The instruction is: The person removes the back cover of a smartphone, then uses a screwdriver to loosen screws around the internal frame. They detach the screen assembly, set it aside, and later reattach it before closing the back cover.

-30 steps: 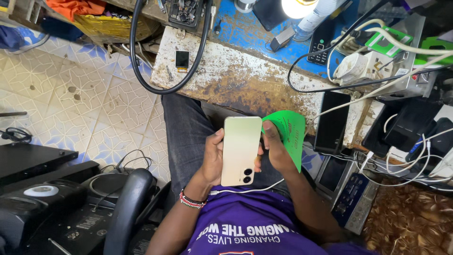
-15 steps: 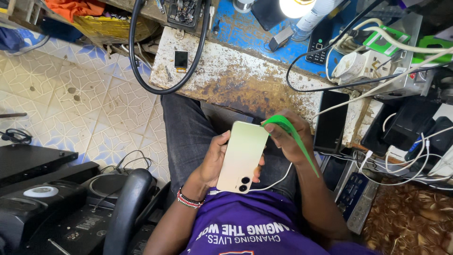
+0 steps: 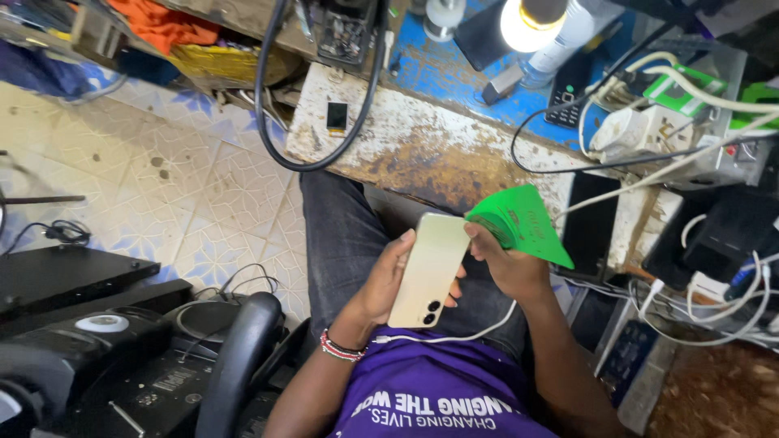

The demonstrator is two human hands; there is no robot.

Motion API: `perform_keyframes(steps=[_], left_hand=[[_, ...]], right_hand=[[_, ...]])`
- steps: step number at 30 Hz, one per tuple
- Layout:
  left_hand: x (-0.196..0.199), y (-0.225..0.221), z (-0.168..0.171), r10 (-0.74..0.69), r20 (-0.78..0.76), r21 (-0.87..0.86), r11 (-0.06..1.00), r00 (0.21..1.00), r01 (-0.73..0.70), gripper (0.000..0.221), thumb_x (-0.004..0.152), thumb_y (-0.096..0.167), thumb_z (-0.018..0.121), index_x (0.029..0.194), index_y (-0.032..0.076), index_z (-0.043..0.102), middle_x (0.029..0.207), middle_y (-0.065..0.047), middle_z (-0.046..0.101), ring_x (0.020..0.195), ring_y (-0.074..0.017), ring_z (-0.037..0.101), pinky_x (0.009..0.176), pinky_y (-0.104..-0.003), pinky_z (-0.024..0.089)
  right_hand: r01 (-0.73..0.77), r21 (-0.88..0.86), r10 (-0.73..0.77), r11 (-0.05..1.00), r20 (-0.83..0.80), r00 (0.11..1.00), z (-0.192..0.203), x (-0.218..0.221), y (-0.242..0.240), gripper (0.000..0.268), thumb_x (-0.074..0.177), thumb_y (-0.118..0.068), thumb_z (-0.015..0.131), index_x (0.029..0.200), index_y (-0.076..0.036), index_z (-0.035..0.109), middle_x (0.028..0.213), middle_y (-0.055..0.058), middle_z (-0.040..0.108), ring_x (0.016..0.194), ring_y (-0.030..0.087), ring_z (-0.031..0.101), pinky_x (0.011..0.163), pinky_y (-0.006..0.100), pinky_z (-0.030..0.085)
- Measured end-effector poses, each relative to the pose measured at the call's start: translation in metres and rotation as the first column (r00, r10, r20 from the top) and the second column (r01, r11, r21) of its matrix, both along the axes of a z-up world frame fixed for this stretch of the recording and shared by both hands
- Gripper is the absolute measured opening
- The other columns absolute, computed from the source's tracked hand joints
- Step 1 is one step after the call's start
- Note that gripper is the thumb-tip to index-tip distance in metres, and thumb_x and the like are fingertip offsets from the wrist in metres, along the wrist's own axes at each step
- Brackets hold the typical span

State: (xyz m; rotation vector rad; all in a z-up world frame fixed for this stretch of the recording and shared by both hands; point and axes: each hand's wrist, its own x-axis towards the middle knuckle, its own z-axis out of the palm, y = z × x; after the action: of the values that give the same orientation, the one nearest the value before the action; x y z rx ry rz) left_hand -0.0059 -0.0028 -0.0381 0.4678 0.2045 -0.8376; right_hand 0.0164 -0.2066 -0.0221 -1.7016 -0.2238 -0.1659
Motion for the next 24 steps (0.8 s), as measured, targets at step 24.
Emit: perform_keyframes(steps=[24], left_hand=[[-0.006, -0.004, 0.018, 0.004, 0.157, 0.15, 0.988, 0.988, -0.028, 0.09, 0.105, 0.071, 0.035, 0.123, -0.012, 0.064, 0.094, -0.032, 0.069, 0.086, -0.0373, 0.074, 0.077, -0.051, 0.063]], right_hand=[[-0.047, 0.031, 0.047, 0.998, -0.011, 0.999, 0.026, 0.002, 0.008, 0.032, 0.085, -0.006, 0.08, 0.056, -0.006, 0.069, 0.047, 0.007, 0.065, 0.041, 0.014, 0.065, 0.052, 0.023, 0.056]])
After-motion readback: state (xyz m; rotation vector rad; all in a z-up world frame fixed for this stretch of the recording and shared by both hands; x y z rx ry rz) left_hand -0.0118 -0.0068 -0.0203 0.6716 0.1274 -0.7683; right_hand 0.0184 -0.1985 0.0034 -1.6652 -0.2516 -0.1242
